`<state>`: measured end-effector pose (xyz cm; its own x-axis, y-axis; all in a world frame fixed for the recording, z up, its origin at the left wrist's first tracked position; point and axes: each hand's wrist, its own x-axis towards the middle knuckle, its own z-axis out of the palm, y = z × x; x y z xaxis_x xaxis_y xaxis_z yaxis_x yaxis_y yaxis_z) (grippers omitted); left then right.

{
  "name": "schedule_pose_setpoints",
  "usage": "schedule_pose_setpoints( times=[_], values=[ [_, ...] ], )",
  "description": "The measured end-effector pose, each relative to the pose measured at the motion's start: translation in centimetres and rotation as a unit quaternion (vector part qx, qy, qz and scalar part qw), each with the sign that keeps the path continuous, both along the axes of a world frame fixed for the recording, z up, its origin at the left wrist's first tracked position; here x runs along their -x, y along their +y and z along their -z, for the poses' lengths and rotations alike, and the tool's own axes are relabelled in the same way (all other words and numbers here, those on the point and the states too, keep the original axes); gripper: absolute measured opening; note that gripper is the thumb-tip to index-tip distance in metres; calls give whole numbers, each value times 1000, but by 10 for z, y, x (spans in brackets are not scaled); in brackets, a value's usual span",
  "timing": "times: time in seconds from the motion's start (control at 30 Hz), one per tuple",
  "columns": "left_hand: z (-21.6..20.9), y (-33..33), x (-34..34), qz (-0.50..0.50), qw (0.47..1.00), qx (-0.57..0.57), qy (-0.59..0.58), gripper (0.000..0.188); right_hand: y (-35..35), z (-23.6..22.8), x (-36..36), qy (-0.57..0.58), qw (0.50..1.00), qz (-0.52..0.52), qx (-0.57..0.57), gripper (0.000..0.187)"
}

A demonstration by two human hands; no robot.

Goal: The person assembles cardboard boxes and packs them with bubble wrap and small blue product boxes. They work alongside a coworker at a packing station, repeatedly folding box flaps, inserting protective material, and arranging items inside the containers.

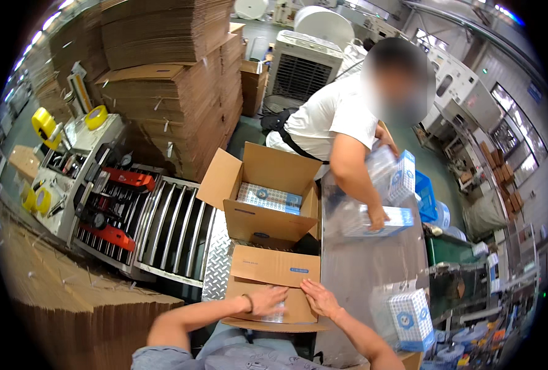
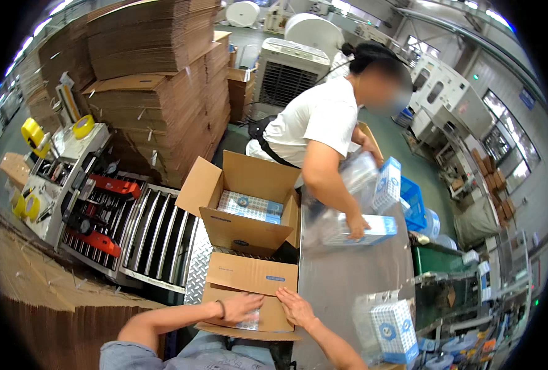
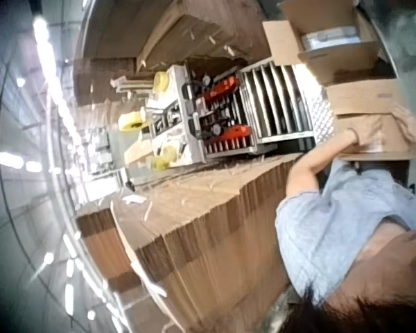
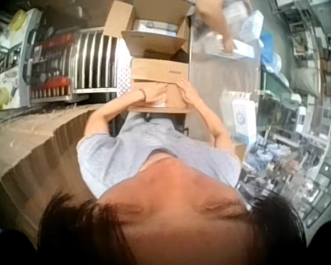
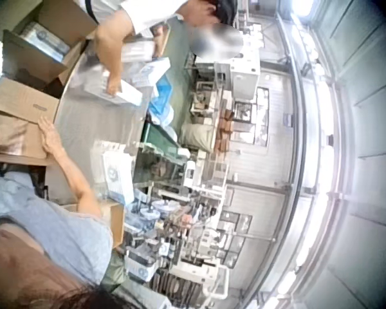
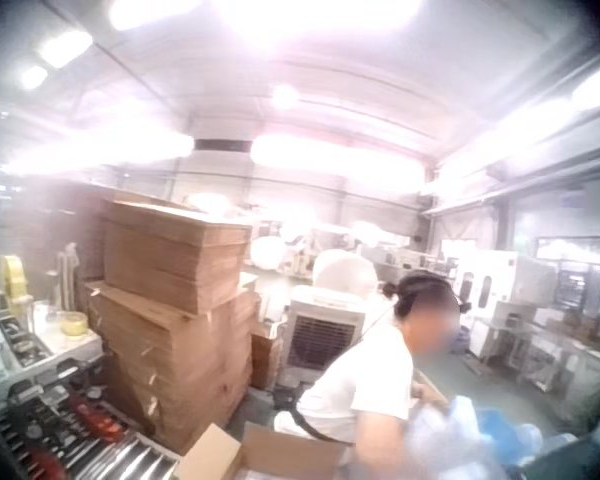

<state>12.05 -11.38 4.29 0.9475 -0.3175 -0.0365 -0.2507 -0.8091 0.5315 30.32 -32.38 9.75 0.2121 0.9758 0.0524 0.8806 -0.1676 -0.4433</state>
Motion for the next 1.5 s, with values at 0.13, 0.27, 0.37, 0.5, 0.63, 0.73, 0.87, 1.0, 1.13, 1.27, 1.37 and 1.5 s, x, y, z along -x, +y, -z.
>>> schedule_pose_setpoints(
  times=[0.13, 0.27, 0.37, 0.5, 0.63, 0.73, 0.87, 1.0, 1.13, 1.27, 1.37, 1.5],
  values=[
    [-82, 8, 96, 48, 997, 21, 48, 80, 4, -1, -31, 50, 995, -50, 67, 40],
    [-86, 67, 63, -228, 954, -186, -64, 88, 9, 19, -68, 231, 970, -39, 67, 39],
    [-4, 68, 40, -435, 896, -39, -76, 76, 10, 30, -38, 208, 970, 124, 35, 42],
    [37, 60, 45, -539, 804, 250, -12, 63, 6, 72, 25, 71, 931, 346, -96, 51],
    [48, 73, 79, -525, 798, 294, -29, 54, 8, 55, 64, 334, 850, 395, -95, 65],
    [33, 121, 87, -480, 827, 294, -7, 53, 20, 99, 96, 389, 819, 392, -154, 61],
    [20, 225, 105, -392, 864, 316, -10, 53, 97, 102, 165, 390, 796, 447, -118, 64],
    [7, 352, 120, -402, 885, 227, 59, 51, 215, 115, 212, 370, 777, 505, -68, 68],
    [6, 429, 146, -437, 866, -213, -118, 56, 341, 147, 209, 443, 765, 447, -138, 67],
    [-2, 457, 180, -476, 864, -142, -85, 65, 467, 144, 196, 357, 867, 334, -98, 58],
    [-6, 501, 213, -522, 839, -143, -64, 69, 551, 128, 212, 398, 871, 267, -107, 57],
    [-10, 555, 253, -534, 829, -152, -56, 73, 621, 131, 241, 393, 878, 264, -70, 57]
  ],
)
